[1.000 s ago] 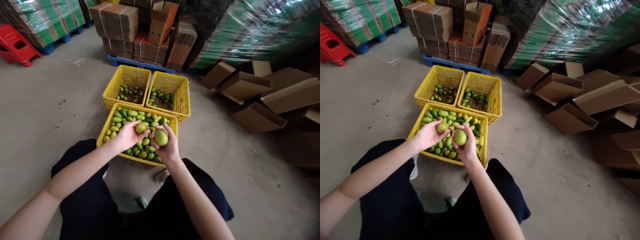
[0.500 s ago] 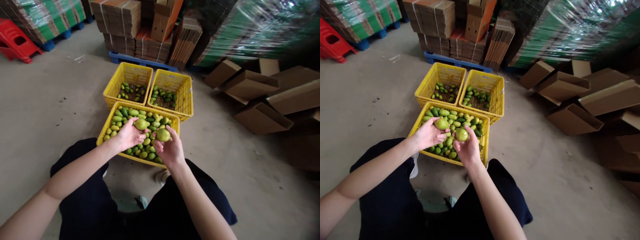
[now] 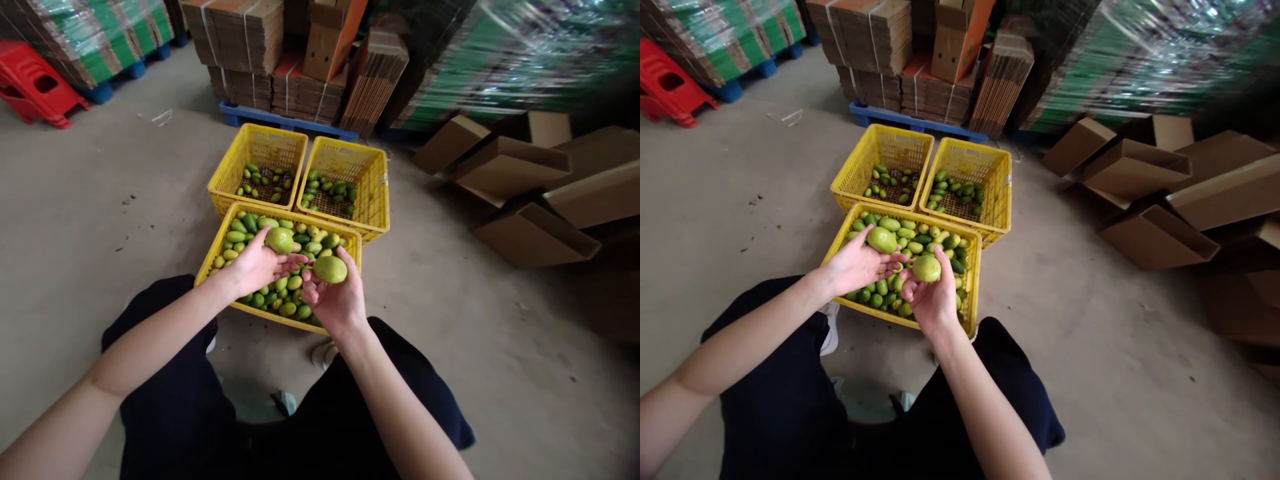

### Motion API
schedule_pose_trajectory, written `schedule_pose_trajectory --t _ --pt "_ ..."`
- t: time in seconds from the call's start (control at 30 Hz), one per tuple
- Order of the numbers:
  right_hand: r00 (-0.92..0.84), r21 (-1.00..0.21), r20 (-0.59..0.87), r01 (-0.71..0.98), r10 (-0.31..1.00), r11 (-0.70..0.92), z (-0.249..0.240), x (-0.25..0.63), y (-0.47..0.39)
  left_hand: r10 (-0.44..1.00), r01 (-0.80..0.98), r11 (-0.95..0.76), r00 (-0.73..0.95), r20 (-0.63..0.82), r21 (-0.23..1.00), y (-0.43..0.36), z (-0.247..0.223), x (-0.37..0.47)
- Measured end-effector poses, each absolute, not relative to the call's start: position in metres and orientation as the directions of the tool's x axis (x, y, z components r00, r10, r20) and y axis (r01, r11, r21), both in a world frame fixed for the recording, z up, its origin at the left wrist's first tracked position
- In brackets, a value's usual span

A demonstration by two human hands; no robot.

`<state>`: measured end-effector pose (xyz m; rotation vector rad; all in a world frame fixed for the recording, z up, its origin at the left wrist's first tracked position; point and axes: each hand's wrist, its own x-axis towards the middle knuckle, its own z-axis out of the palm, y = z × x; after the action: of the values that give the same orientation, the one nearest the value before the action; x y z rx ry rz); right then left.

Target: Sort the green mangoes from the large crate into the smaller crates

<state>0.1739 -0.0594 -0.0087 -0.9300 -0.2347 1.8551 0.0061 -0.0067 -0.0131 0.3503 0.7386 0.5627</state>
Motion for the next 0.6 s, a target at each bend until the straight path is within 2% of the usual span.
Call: schedule_pose_trajectory --t 0.23,0.6 --pt "-0.233 -0.481 -0.488 -0.732 0.841 -0.482 -0.0142 0.1772 -0.0599 0.572 -0.344 0.813 0.621 -0.535 0.47 -0.0077 -0.0068 0.0058" --pt "-0.237 -0.479 -0.568 -0.684 0.788 -0.551 -0.0144 0.1775 -0.0578 0.578 -0.308 0.809 0.573 -0.581 0.501 -0.0053 -0.0065 0.0051"
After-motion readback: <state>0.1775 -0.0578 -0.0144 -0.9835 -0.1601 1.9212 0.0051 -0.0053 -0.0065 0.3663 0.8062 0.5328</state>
